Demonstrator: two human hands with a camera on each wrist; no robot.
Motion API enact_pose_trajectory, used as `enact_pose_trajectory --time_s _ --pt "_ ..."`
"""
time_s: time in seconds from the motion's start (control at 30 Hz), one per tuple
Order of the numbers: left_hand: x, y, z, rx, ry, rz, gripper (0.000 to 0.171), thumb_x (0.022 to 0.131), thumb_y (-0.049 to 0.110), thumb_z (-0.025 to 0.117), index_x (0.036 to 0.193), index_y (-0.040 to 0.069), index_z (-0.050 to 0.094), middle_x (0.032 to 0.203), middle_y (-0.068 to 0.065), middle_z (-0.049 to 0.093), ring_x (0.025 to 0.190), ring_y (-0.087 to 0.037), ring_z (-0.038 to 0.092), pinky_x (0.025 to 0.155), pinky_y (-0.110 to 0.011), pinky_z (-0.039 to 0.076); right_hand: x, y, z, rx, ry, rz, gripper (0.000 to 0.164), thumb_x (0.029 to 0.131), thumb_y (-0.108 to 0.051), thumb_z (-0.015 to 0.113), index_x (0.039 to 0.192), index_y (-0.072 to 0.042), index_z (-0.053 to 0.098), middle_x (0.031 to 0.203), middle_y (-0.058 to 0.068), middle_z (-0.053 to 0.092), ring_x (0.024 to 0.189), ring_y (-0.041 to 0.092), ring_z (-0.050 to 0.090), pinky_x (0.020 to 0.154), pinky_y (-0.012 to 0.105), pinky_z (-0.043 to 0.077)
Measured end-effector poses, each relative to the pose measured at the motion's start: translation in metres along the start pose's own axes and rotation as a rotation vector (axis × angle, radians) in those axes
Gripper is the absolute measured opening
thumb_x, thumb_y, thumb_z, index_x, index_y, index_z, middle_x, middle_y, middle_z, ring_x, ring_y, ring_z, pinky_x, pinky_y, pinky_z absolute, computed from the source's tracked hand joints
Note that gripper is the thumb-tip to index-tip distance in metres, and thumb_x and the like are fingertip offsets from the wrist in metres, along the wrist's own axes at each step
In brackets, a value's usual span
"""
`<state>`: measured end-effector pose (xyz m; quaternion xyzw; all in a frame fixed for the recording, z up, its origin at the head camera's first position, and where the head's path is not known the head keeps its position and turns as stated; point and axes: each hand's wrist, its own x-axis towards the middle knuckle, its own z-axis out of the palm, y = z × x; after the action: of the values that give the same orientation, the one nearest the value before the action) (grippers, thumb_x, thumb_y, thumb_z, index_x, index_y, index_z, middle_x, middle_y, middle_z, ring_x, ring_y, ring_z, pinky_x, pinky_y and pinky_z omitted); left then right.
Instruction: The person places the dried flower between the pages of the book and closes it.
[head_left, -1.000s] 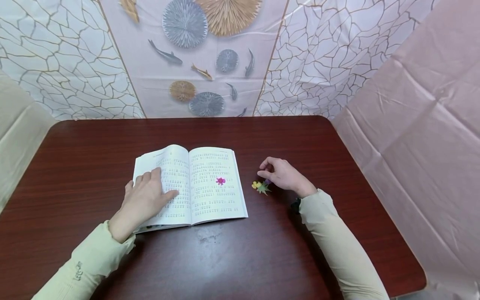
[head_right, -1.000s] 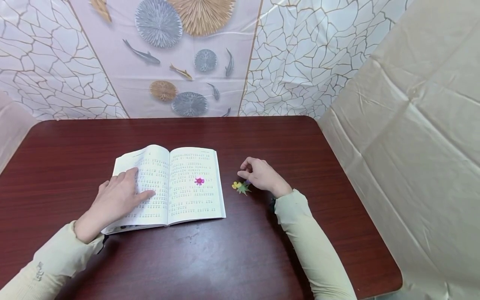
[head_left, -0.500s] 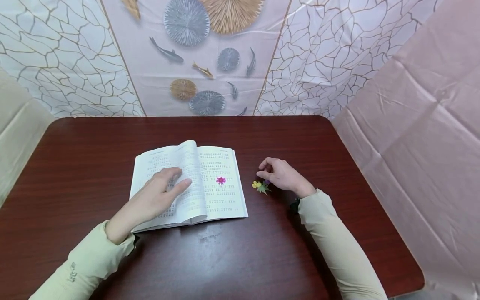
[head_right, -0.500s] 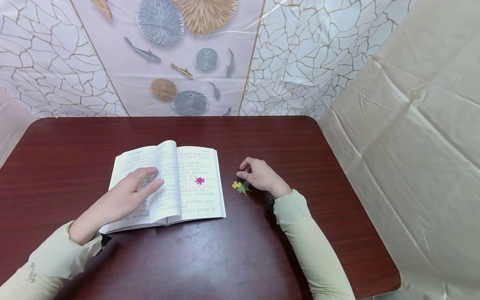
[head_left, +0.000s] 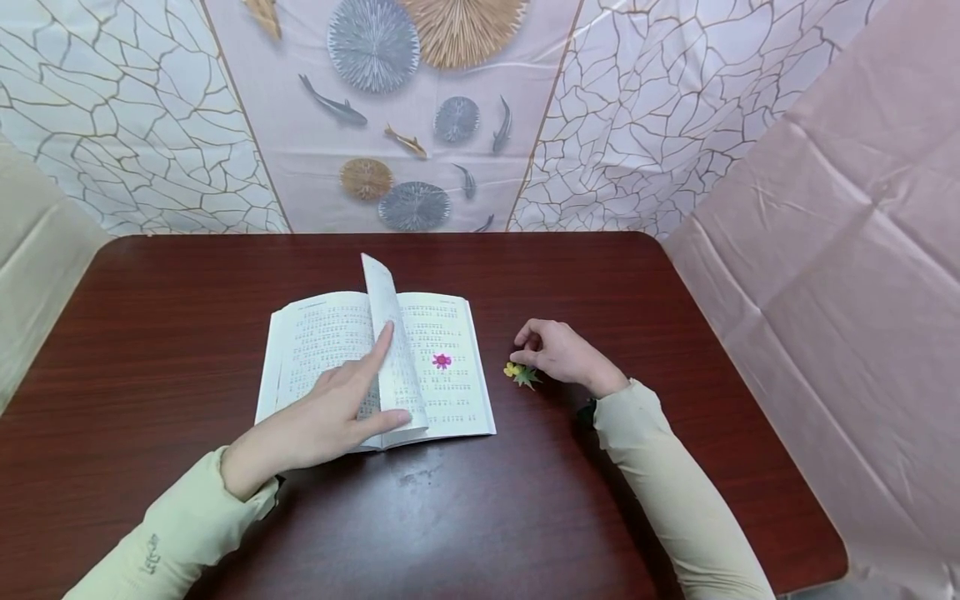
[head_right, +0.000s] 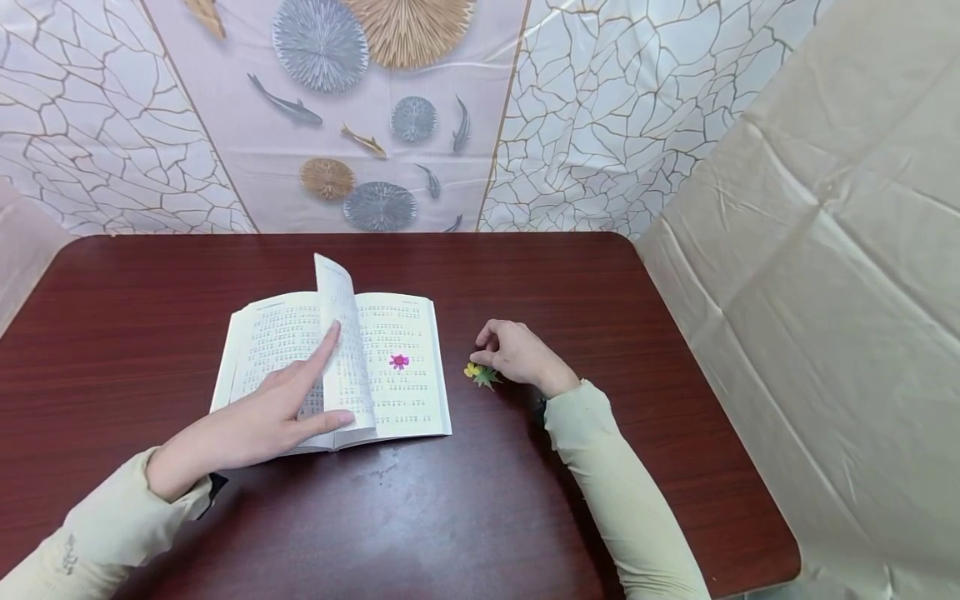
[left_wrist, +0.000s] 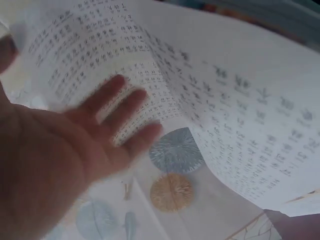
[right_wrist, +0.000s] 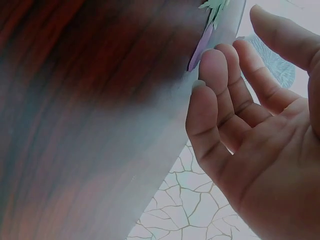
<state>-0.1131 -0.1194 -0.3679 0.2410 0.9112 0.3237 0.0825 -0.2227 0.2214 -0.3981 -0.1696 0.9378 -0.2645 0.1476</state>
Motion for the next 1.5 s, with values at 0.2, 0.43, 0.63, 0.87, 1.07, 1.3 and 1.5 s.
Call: enact_pose_trajectory --time_s 0.2,0.43,0.63,0.87,1.07,1.3,1.5 --pt "-0.004 0.004 0.0 -0.059 -0.087 0.034 0.109 0.087 0.067 0.055 0.154 0.019 -0.015 0.153 -0.008 0.035 0.14 -0.031 0.031 0.111 -0.052 0.025 0.0 0.0 0.0 -0.011 -0.004 -0.014 0.019 0.09 -0.02 0.071 0.101 -0.005 0.065 0.084 0.003 0.062 0.07 0.016 0.056 0.065 0.03 0.046" --pt "-0.007 0.004 0.002 0.126 -0.179 0.111 0.076 0.092 0.058 0.055 0.147 0.008 0.04 0.152 -0.013 0.037 0.139 -0.031 0.034 0.111 -0.058 0.018 0.001 -0.003 0.001 -0.018 -0.031 0.001 0.016 0.088 -0.023 0.073 0.095 -0.01 0.066 0.081 0.001 0.063 0.069 0.015 0.057 0.065 0.03 0.047" --pt "-0.007 0.004 0.004 0.149 -0.212 0.101 0.071 0.091 0.051 0.062 0.145 0.009 0.044 0.151 -0.013 0.039 0.14 -0.033 0.033 0.11 -0.061 0.016 0.001 -0.008 0.002 -0.077 -0.083 -0.003 0.021 0.084 -0.027 0.078 0.093 -0.011 0.067 0.082 0.0 0.063 0.069 0.015 0.056 0.066 0.031 0.048" --pt "-0.007 0.002 0.007 0.137 -0.237 0.061 0.07 0.09 0.049 0.065 0.144 0.008 0.046 0.148 -0.009 0.044 0.14 -0.034 0.032 0.11 -0.064 0.015 0.003 -0.006 0.007 -0.116 -0.089 -0.042 0.021 0.08 -0.023 0.081 0.089 -0.01 0.068 0.087 0.004 0.059 0.075 0.015 0.055 0.07 0.03 0.047" --pt "-0.008 0.002 0.008 0.112 -0.252 0.03 0.071 0.09 0.051 0.064 0.145 0.011 0.045 0.15 -0.007 0.042 0.142 -0.033 0.028 0.11 -0.066 0.01 0.003 -0.008 0.008 -0.126 -0.08 -0.059 0.014 0.081 -0.02 0.08 0.084 -0.013 0.068 0.085 0.002 0.058 0.074 0.014 0.055 0.07 0.03 0.046" --pt "-0.009 0.003 0.009 0.111 -0.246 0.016 0.069 0.09 0.05 0.065 0.145 0.013 0.046 0.15 -0.007 0.041 0.143 -0.032 0.025 0.108 -0.068 0.01 0.002 -0.008 0.009 -0.13 -0.091 -0.038 0.012 0.083 -0.019 0.078 0.082 -0.015 0.067 0.088 0.003 0.056 0.072 0.014 0.054 0.07 0.03 0.046" --pt "-0.011 0.001 0.007 0.124 -0.222 0.01 0.069 0.09 0.051 0.064 0.145 0.013 0.046 0.152 -0.012 0.038 0.143 -0.036 0.025 0.106 -0.069 0.015 0.002 -0.009 0.009 -0.133 -0.101 -0.021 0.013 0.084 -0.02 0.078 0.081 -0.015 0.066 0.089 0.004 0.055 0.068 0.014 0.055 0.068 0.03 0.046"
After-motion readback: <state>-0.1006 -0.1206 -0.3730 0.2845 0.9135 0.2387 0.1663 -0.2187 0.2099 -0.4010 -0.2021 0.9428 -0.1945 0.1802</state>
